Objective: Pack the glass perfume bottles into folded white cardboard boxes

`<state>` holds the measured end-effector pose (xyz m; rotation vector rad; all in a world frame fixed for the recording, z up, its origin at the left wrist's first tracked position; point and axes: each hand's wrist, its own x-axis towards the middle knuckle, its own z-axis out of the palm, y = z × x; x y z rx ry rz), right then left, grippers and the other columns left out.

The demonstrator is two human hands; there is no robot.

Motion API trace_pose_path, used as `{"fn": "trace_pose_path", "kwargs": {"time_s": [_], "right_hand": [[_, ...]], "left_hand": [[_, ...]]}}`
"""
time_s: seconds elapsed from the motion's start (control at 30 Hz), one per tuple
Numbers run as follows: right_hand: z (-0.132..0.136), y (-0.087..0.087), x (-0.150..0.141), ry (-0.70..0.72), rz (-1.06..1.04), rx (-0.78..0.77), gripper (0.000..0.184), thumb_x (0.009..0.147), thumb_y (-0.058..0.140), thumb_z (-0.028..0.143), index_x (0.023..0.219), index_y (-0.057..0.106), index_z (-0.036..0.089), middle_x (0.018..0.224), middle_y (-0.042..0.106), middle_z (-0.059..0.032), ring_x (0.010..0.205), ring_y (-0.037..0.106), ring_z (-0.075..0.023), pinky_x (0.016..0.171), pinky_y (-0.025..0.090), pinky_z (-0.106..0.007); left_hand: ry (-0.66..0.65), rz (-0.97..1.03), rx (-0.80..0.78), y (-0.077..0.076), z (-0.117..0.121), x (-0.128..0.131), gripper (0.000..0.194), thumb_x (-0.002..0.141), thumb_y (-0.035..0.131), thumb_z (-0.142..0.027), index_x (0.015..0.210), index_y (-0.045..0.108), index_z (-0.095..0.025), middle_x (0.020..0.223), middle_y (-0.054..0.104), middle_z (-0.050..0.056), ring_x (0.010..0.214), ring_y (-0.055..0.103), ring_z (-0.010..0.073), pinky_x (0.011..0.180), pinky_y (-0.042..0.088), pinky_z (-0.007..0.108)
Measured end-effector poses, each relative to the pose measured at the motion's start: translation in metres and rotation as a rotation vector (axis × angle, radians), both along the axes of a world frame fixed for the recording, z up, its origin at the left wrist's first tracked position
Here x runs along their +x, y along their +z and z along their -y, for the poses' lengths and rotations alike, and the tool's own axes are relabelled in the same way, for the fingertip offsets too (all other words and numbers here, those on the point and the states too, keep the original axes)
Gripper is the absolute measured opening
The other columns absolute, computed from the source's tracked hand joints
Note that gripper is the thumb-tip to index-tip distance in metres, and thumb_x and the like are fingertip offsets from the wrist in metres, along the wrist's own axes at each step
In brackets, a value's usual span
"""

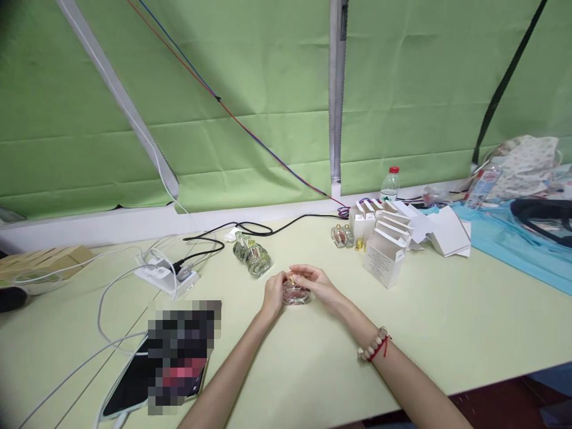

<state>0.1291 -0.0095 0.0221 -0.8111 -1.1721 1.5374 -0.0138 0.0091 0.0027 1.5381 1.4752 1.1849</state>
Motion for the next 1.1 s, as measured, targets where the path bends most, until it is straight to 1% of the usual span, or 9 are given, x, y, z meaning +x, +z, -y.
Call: {"fn": "trace_pose_path", "kwargs": {"time_s": [0.07, 0.13, 0.23, 0.3, 0.5, 0.6, 0.73, 1.0, 1.1], "right_hand": [[0.0003, -0.0004, 0.0001, -0.002, -0.001, 0.006, 0.039, 0.058, 0.078, 0.038, 0.093, 0.068, 0.023, 0.094, 0.067, -0.0039, 0.084, 0.061, -0.0152, 0.077, 0.047, -0.029], [0.002, 0.0015, 0.0, 0.005, 0.0, 0.006, 0.038, 0.06, 0.077, 0.038, 0.093, 0.068, 0.023, 0.092, 0.067, -0.0028, 0.081, 0.06, -0.0137, 0.076, 0.046, -0.028], [0.005, 0.0058, -0.0001, 0.016, -0.013, -0.002, 0.035, 0.068, 0.071, 0.042, 0.098, 0.067, 0.025, 0.098, 0.066, -0.0031, 0.088, 0.06, -0.0144, 0.08, 0.046, -0.028], [0.0061, 0.0074, 0.0003, 0.027, -0.019, -0.005, 0.036, 0.069, 0.069, 0.042, 0.101, 0.066, 0.026, 0.103, 0.065, -0.0034, 0.093, 0.059, -0.0153, 0.082, 0.045, -0.028], [0.0062, 0.0066, 0.0009, 0.023, -0.026, -0.031, 0.037, 0.068, 0.072, 0.036, 0.102, 0.065, 0.026, 0.1, 0.064, -0.0026, 0.09, 0.059, -0.0149, 0.08, 0.045, -0.027], [0.0052, 0.0054, 0.0003, 0.024, -0.039, -0.042, 0.036, 0.069, 0.071, 0.038, 0.102, 0.065, 0.024, 0.097, 0.065, -0.0028, 0.087, 0.059, -0.0142, 0.079, 0.045, -0.027], [0.003, 0.0034, -0.0004, 0.014, -0.062, -0.045, 0.038, 0.065, 0.075, 0.036, 0.1, 0.066, 0.023, 0.094, 0.065, -0.0023, 0.087, 0.059, -0.0136, 0.082, 0.044, -0.027], [0.004, 0.0049, 0.0003, 0.034, -0.052, -0.039, 0.032, 0.067, 0.073, 0.035, 0.096, 0.066, 0.024, 0.095, 0.066, -0.0018, 0.086, 0.06, -0.0135, 0.079, 0.044, -0.027], [0.0039, 0.0046, -0.0001, 0.034, -0.036, -0.032, 0.035, 0.067, 0.072, 0.037, 0.098, 0.066, 0.024, 0.099, 0.066, -0.0029, 0.087, 0.06, -0.0143, 0.079, 0.044, -0.027]], "left_hand": [[-0.037, -0.003, 0.015, -0.0006, -0.0006, -0.0008, 0.032, 0.074, 0.035, -0.033, 0.05, 0.051, -0.019, 0.051, 0.054, 0.001, 0.054, 0.048, 0.0145, 0.056, 0.034, 0.025], [-0.041, 0.004, 0.015, -0.0016, -0.0013, -0.0015, 0.031, 0.073, 0.034, -0.032, 0.051, 0.051, -0.019, 0.051, 0.054, 0.001, 0.055, 0.047, 0.0146, 0.056, 0.034, 0.026], [-0.035, 0.029, 0.005, -0.0032, -0.0018, -0.0013, 0.033, 0.074, 0.033, -0.034, 0.051, 0.051, -0.019, 0.053, 0.056, 0.002, 0.056, 0.048, 0.015, 0.056, 0.033, 0.026], [-0.032, 0.038, 0.003, -0.0035, -0.0017, -0.0008, 0.034, 0.074, 0.032, -0.035, 0.051, 0.051, -0.019, 0.053, 0.055, 0.002, 0.055, 0.048, 0.0151, 0.055, 0.033, 0.026], [-0.028, -0.01, -0.009, -0.0003, -0.0007, -0.0004, 0.032, 0.072, 0.032, -0.032, 0.05, 0.05, -0.019, 0.051, 0.055, 0.001, 0.053, 0.048, 0.0141, 0.055, 0.032, 0.026], [-0.022, -0.023, -0.015, 0.0003, -0.0006, -0.0008, 0.033, 0.073, 0.032, -0.033, 0.051, 0.05, -0.018, 0.053, 0.056, 0.001, 0.055, 0.05, 0.014, 0.055, 0.033, 0.025], [-0.032, -0.03, -0.016, -0.0004, -0.0004, -0.0004, 0.035, 0.076, 0.03, -0.035, 0.053, 0.051, -0.018, 0.054, 0.057, 0.001, 0.056, 0.051, 0.0142, 0.057, 0.035, 0.025], [-0.024, -0.007, -0.006, 0.0004, 0.0005, 0.001, 0.035, 0.075, 0.03, -0.036, 0.051, 0.05, -0.018, 0.053, 0.056, 0.001, 0.055, 0.051, 0.0142, 0.056, 0.034, 0.026], [-0.034, 0.002, -0.018, 0.0007, 0.0006, 0.0006, 0.034, 0.074, 0.03, -0.036, 0.053, 0.051, -0.018, 0.055, 0.057, 0.001, 0.056, 0.051, 0.0145, 0.056, 0.035, 0.026]]}}
